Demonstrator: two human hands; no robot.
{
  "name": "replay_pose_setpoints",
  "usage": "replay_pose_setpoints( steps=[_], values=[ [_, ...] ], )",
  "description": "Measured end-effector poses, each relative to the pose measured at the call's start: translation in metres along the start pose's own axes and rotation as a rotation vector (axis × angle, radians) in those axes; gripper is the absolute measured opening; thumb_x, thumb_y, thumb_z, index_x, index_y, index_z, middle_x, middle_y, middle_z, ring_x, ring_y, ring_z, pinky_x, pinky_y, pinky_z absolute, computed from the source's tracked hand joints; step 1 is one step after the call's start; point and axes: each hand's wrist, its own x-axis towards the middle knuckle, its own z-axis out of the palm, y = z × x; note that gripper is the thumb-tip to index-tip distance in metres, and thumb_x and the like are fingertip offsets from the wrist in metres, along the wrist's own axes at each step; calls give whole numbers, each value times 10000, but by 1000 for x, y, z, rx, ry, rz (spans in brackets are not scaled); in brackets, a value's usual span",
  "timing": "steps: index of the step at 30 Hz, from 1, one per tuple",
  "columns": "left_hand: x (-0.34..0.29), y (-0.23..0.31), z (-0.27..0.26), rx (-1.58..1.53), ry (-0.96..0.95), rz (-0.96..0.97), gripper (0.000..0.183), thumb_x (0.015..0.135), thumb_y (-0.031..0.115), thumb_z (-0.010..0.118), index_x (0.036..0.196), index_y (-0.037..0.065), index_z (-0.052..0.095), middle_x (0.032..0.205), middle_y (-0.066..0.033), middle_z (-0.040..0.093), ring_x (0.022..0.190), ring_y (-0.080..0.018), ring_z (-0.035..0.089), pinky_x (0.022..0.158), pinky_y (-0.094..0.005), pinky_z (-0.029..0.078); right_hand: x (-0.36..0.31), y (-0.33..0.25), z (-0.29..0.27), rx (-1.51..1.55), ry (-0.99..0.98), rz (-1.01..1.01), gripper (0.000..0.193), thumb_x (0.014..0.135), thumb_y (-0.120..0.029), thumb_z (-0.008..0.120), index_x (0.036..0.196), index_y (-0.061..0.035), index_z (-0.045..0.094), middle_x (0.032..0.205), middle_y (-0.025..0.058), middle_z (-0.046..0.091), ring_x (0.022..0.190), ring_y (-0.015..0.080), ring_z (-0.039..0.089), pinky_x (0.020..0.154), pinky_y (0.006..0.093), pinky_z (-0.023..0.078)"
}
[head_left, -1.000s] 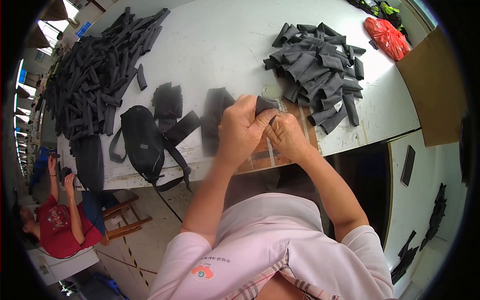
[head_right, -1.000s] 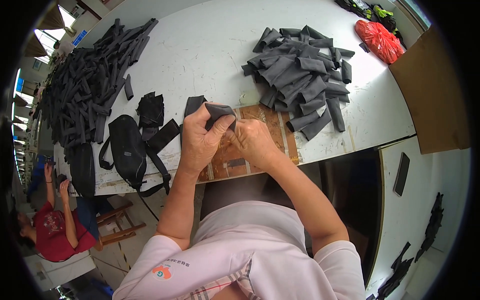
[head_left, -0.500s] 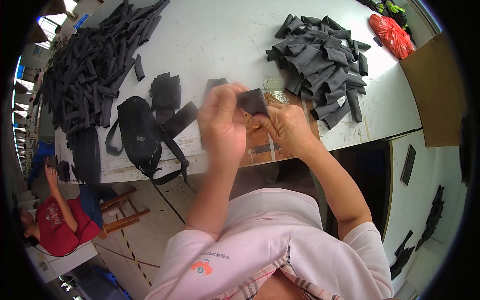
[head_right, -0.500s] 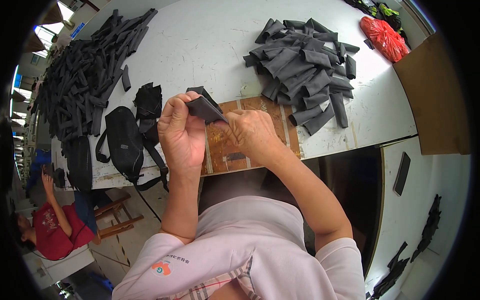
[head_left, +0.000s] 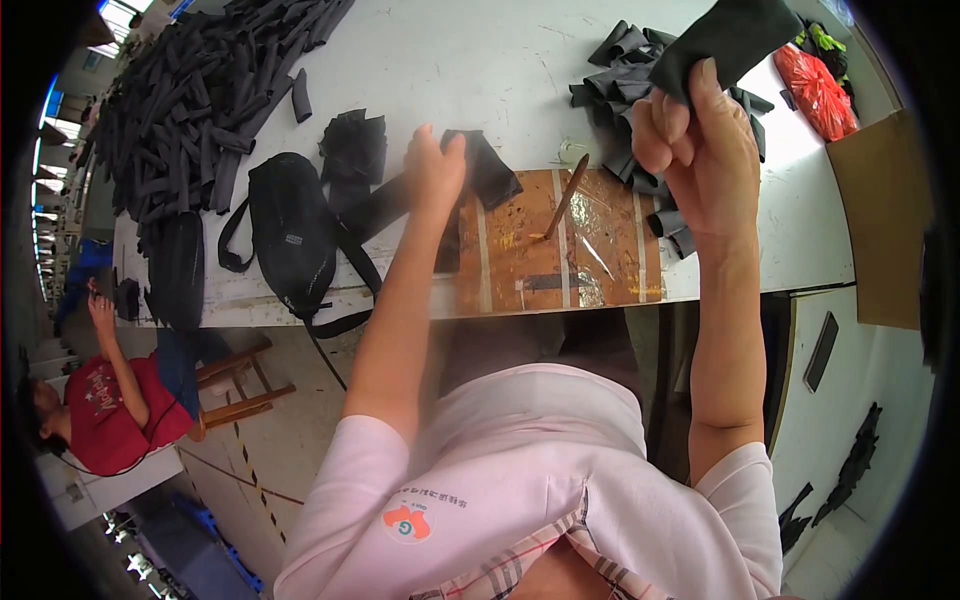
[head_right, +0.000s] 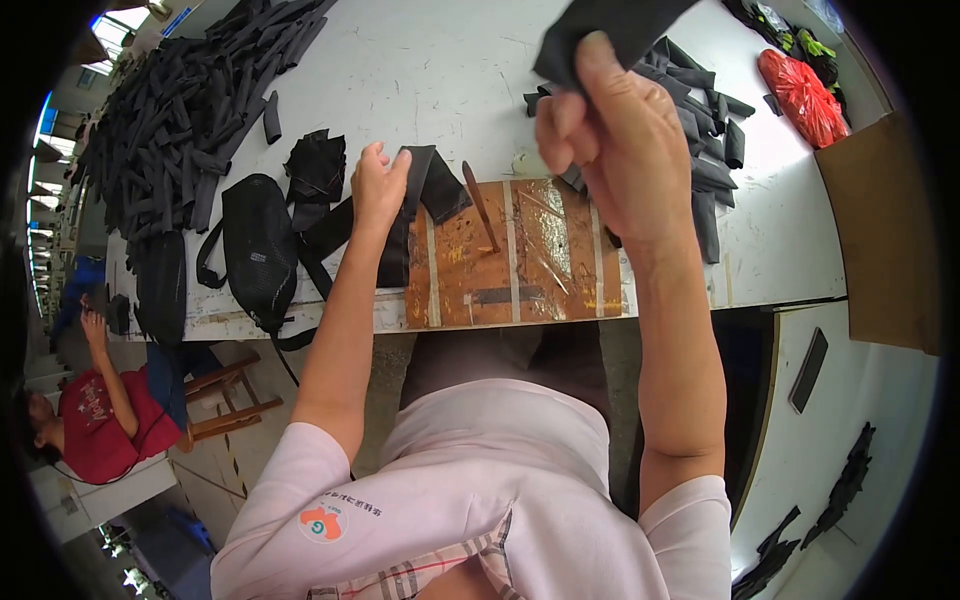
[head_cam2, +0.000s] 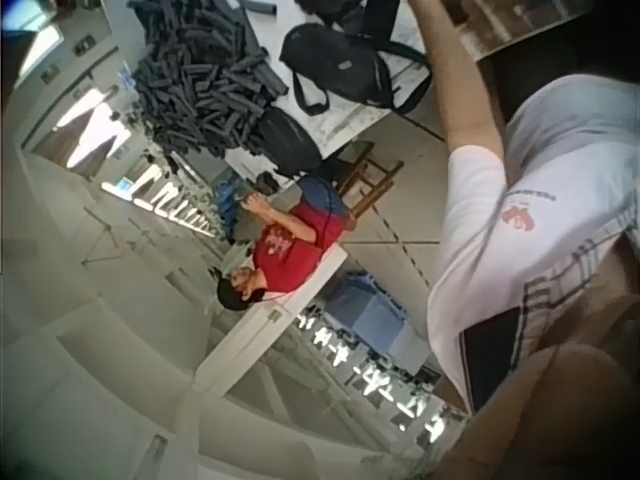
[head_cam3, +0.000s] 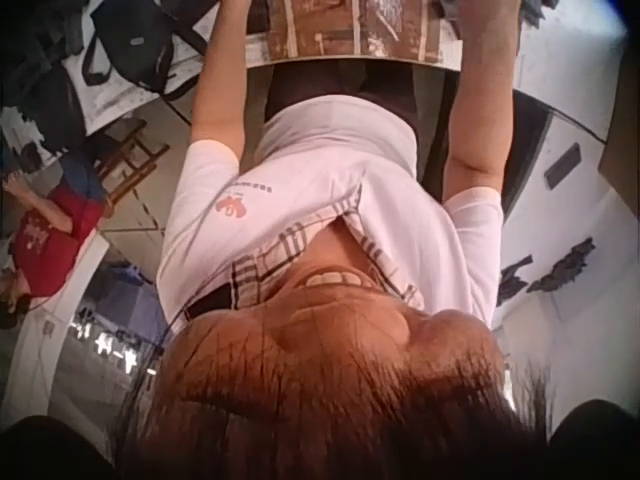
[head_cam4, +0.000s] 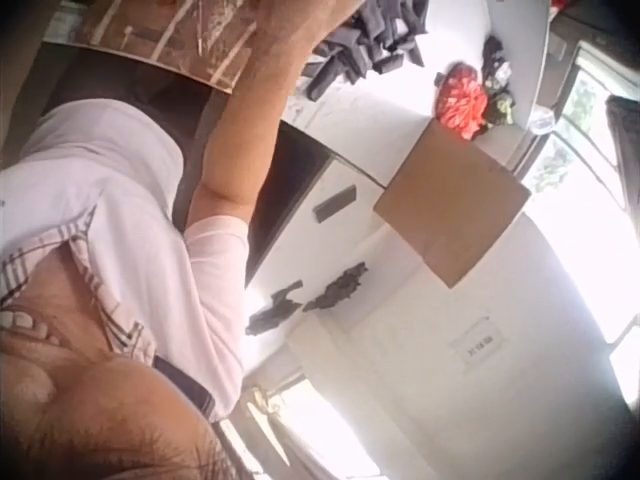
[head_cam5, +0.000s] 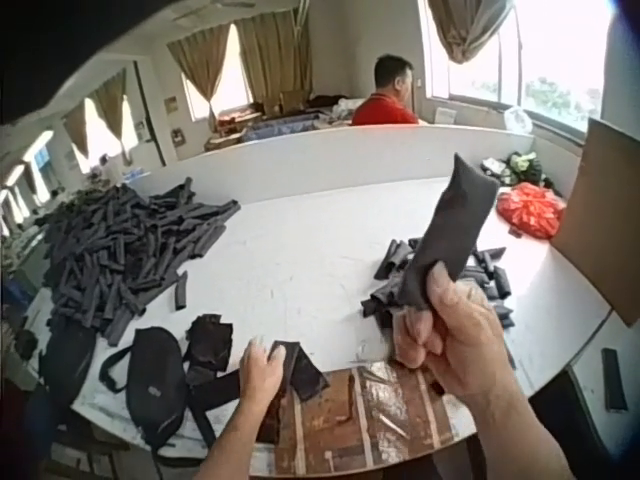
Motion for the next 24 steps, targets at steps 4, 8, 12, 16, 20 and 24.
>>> replay_pose_setpoints(
  steps=[4,8,12,16,20,24],
  values=[
    [21,-23,16,544,-180,-40,191,701,140,631,809,-14,596,795,-164,613,748,-253,598,690,-312,461,-30,43,-33,-278,454,404,516,849,-491,430,755,-2,562,531,-2,448,491,69,431,435,198,322],
    [22,-22,-6,244,-105,64,96,672,95,634,678,11,588,657,-117,602,613,-243,592,599,-321,459,-92,66,-8,-415,242,478,459,887,-416,408,784,4,562,575,9,484,492,80,438,459,203,349],
    [9,34,-37,-97,225,294,91,756,39,585,771,-19,516,645,-36,527,554,-99,474,521,-230,400,-110,64,29,-619,135,418,284,853,-255,526,775,16,561,556,32,484,489,112,438,447,261,358],
    [-41,94,-70,-785,-82,-104,31,818,-3,506,847,3,500,728,-14,511,657,-65,477,625,-204,386,-105,44,45,-1034,101,-184,124,742,-109,633,774,-11,563,639,60,527,565,185,477,491,284,389],
    [-107,102,-84,-1130,-455,-318,53,861,54,469,903,28,450,868,-44,536,803,-105,513,758,-252,411,-102,28,49,-906,295,-374,326,677,-235,711,839,6,563,727,71,542,620,183,493,556,269,410],
    [-146,105,-77,-1286,-479,-455,89,874,73,457,947,24,451,944,-56,542,854,-110,517,799,-259,409,-114,33,41,-347,162,181,249,687,-180,715,797,0,582,670,33,555,588,90,484,526,214,385]
  ],
)
